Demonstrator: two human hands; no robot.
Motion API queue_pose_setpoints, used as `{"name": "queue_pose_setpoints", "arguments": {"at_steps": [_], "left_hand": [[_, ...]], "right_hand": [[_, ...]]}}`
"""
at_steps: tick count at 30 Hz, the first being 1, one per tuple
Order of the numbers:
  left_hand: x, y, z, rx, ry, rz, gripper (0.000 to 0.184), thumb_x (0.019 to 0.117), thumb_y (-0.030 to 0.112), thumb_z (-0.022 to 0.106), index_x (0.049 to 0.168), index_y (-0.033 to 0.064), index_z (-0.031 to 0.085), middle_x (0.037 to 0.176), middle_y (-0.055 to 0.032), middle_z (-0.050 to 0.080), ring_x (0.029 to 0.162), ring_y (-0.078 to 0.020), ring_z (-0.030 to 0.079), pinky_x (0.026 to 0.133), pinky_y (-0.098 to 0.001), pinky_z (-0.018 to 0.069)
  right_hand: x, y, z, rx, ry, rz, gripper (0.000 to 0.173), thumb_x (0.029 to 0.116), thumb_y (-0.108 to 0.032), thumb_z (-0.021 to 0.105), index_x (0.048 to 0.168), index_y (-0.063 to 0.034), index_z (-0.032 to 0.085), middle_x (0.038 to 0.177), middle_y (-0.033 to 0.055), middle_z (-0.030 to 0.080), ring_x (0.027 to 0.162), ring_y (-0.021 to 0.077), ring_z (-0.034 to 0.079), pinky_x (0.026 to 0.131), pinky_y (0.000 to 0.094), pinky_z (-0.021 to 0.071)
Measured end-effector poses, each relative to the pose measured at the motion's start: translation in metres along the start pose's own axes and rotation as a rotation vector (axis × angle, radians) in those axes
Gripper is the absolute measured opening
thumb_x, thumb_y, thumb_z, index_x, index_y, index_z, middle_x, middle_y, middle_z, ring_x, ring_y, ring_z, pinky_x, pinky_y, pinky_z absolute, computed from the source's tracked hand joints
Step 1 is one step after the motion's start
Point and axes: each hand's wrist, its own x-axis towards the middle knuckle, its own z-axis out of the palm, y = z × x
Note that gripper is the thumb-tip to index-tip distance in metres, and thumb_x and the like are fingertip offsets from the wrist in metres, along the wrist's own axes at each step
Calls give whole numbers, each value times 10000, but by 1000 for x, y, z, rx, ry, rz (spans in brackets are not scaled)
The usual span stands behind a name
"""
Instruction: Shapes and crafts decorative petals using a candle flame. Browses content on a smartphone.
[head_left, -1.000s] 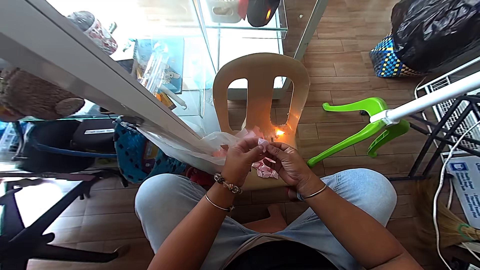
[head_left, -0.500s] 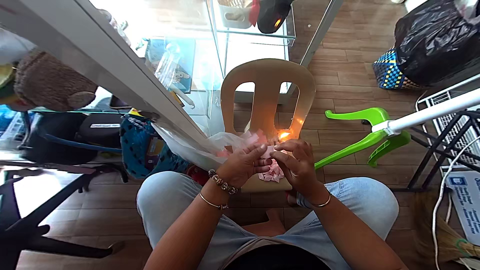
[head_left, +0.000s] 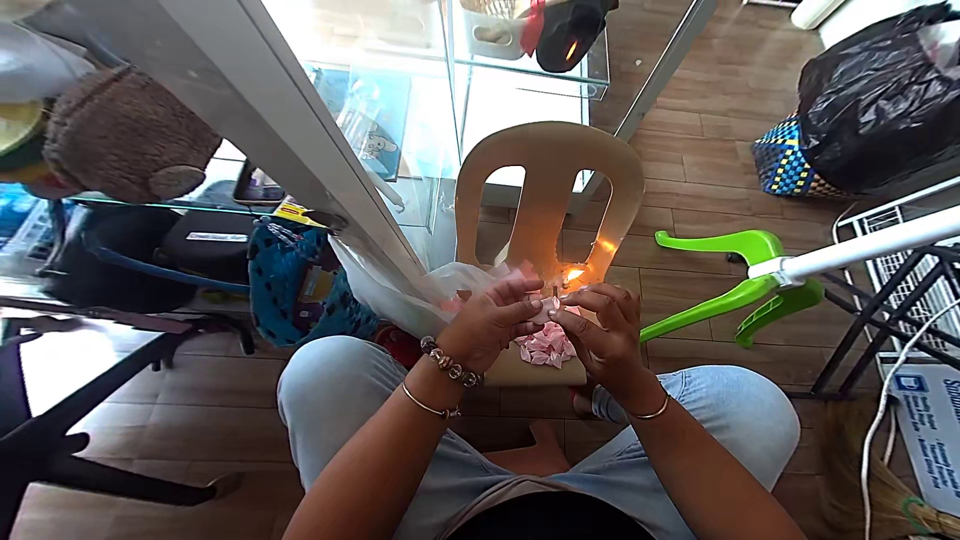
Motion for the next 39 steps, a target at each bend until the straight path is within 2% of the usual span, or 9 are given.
{"name": "queue_pose_setpoints", "arguments": {"at_steps": [8, 13, 19, 22, 26, 29, 32, 37, 39], "left_hand": [[1, -4, -2, 122, 50, 101, 337, 937, -118, 615, 1252, 2, 612, 961, -66, 705, 796, -126, 706, 755, -285, 611], [-2, -3, 2, 296, 86, 164, 357, 918, -99, 664, 1257, 1, 611, 974, -56, 704, 803, -110, 697, 762, -269, 604], [-1, -3, 3, 316, 106, 160, 334, 913, -96, 675, 1228, 1, 625, 964, -56, 706, 798, -112, 699, 751, -269, 606], [-2, -4, 3, 380, 96, 189, 321, 905, -100, 683, 1204, 7, 632, 952, -52, 703, 784, -95, 689, 741, -252, 599], [-1, -6, 1, 455, 55, 259, 309, 889, -114, 693, 1172, 3, 648, 922, -53, 707, 761, -90, 680, 728, -246, 594], [-1, -7, 1, 486, 48, 258, 295, 886, -114, 699, 1153, 3, 657, 906, -52, 710, 736, -86, 671, 704, -234, 584], [-1, -6, 1, 510, 39, 260, 293, 885, -112, 704, 1150, 1, 656, 910, -51, 709, 740, -80, 668, 710, -227, 580], [0, -7, -2, 553, 21, 284, 314, 869, -113, 719, 1154, 1, 657, 911, -46, 715, 729, -63, 667, 688, -207, 574], [0, -6, -2, 579, 10, 294, 315, 867, -108, 725, 1153, 6, 658, 898, -40, 716, 720, -60, 664, 679, -204, 571]], "right_hand": [[2, -2, 1, -9, -50, -1, 122, 994, -156, 646, 1046, -176, 754, 1148, 39, 679, 1194, 241, 555, 1053, 444, 359], [4, -5, 2, 76, -85, 75, 147, 1014, -208, 633, 1015, -136, 761, 1152, 44, 693, 1183, 233, 573, 1022, 454, 388], [4, -6, 2, 111, -97, 112, 144, 1006, -206, 644, 1003, -130, 767, 1159, 40, 692, 1197, 230, 569, 1044, 457, 387], [4, -9, 1, 195, -109, 195, 154, 1006, -205, 641, 1006, -112, 764, 1170, 52, 681, 1204, 228, 563, 1057, 457, 397], [5, -14, 1, 330, -72, 354, 114, 950, -187, 702, 969, -100, 773, 1165, 56, 669, 1151, 193, 573, 996, 395, 451], [4, -17, 1, 379, -46, 403, 90, 925, -166, 731, 943, -90, 773, 1159, 55, 660, 1156, 167, 571, 1000, 326, 475], [3, -17, 2, 408, -33, 429, 85, 913, -157, 745, 939, -82, 775, 1160, 58, 656, 1161, 158, 571, 994, 297, 487], [3, -18, 2, 419, -39, 475, 221, 906, -172, 765, 1088, -48, 743, 1228, 76, 634, 1183, 158, 585, 997, 306, 516], [4, -17, 2, 423, -57, 491, 241, 909, -183, 765, 1106, -46, 745, 1239, 76, 631, 1182, 154, 585, 994, 302, 518]]}}
